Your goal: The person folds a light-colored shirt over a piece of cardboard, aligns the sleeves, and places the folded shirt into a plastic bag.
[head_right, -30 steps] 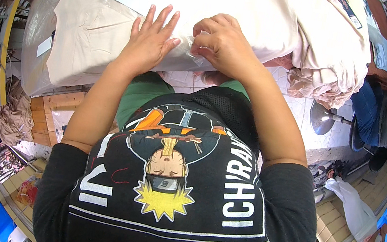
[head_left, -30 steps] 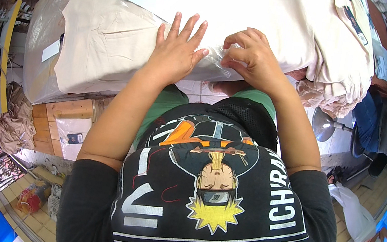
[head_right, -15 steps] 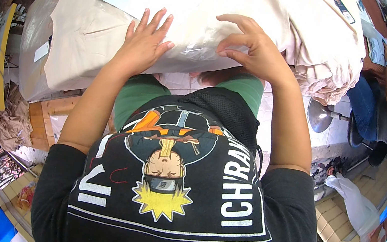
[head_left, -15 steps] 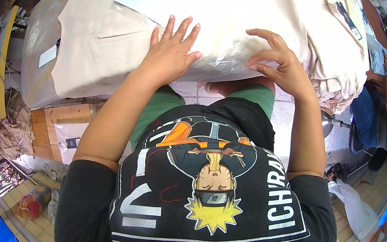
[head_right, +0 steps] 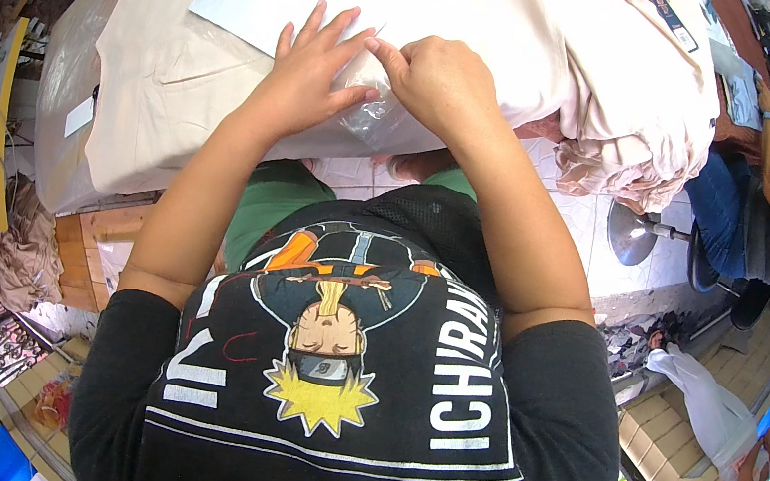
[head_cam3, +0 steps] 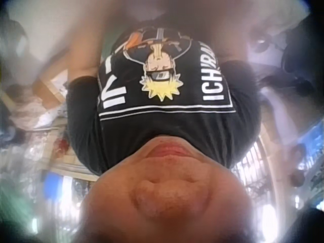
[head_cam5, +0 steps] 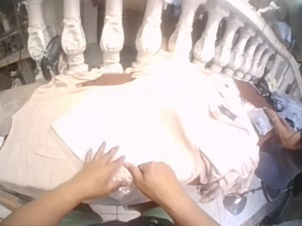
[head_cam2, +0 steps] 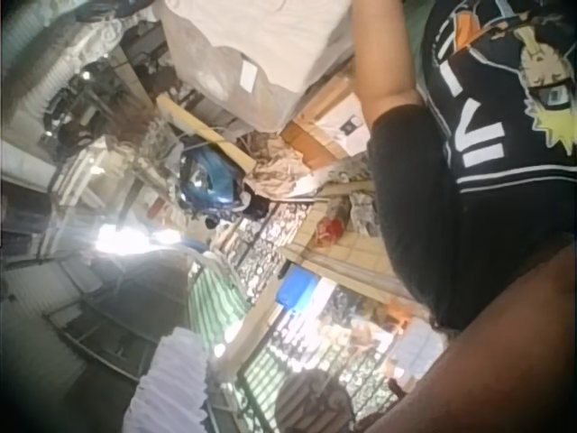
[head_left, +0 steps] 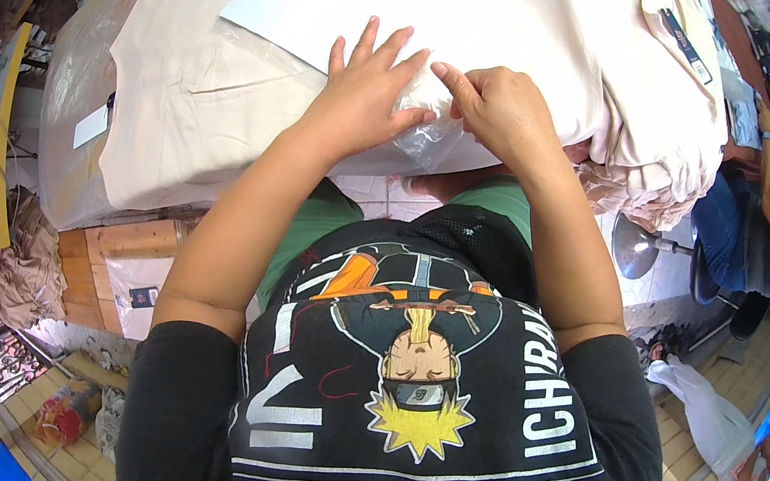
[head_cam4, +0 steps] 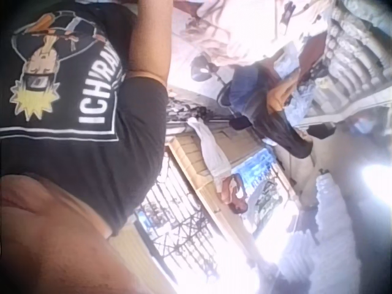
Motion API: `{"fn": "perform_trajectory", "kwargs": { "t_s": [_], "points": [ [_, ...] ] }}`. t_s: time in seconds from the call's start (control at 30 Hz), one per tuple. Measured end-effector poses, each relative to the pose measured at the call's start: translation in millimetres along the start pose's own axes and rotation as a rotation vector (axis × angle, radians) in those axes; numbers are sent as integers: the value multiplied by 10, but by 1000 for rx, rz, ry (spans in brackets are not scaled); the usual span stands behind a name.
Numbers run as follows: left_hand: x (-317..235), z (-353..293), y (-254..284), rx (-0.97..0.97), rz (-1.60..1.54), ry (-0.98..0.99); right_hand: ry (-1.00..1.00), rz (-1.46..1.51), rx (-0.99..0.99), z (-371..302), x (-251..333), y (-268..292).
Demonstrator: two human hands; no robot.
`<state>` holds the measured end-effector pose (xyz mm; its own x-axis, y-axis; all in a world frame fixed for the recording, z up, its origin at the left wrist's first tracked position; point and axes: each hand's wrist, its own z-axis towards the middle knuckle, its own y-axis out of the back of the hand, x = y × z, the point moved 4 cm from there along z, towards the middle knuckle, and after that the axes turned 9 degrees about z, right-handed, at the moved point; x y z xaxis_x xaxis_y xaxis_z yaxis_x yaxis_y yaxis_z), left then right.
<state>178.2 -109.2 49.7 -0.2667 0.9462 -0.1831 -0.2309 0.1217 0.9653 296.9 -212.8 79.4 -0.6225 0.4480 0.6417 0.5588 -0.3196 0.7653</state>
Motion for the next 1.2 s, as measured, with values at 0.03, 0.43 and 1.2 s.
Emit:
{"fn": "perform_trajectory", "kwargs": {
  "t_s": [0.03,0.43,1.2],
  "points": [
    [-8,-17,18,-10,-51,14,-35,10,6,13,-45,-33],
    [-383,-449,135,-39,-133,29,-56,-131,137,28,84,-81],
    [32,248,-294,97,150,73,-256,359,269,-226,-575,341]
  ]
}}
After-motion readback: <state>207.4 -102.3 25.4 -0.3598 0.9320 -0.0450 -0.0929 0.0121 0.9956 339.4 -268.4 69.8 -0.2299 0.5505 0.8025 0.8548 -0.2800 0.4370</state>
